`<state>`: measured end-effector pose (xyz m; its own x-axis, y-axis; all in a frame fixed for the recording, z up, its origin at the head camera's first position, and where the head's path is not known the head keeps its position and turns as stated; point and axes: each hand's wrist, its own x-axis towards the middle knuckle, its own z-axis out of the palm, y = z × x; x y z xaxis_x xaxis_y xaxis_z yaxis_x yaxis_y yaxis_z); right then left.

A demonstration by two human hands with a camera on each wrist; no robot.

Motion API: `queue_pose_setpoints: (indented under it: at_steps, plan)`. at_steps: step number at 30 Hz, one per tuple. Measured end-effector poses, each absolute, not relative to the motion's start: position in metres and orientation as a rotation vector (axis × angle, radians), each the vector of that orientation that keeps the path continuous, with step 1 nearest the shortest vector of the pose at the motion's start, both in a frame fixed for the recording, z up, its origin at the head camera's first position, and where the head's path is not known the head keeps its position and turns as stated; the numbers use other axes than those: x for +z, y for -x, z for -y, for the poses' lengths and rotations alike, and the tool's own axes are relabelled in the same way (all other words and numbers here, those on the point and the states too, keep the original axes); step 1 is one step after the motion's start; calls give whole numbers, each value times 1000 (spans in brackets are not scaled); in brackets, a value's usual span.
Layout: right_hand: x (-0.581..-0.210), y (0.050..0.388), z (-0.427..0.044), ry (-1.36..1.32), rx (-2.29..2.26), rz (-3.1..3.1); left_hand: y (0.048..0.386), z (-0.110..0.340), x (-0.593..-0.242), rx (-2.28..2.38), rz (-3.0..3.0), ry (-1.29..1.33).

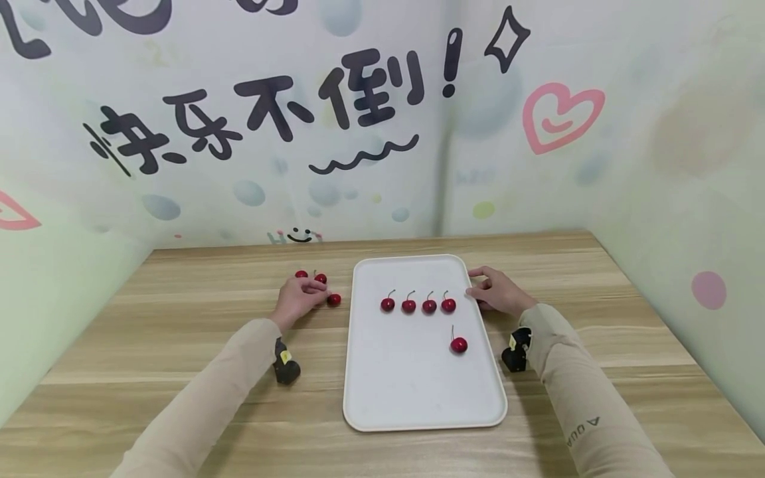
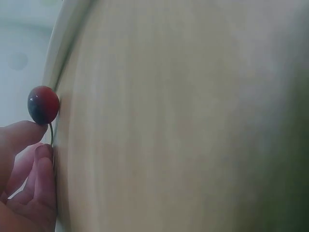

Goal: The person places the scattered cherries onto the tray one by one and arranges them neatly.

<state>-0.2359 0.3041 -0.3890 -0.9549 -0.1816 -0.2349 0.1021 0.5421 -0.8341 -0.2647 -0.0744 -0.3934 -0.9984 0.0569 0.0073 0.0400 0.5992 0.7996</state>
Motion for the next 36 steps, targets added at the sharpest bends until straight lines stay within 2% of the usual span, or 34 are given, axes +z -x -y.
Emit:
queue_pose_setpoints:
  at_steps: [8,36]
  plan:
    - [-387,235,-303,56,-1358,-2494,264,75,-395,1387,-2766,-96]
    - [-386,234,-303,60,-1348,-2491,260,78,-392,1163,-2731,-384]
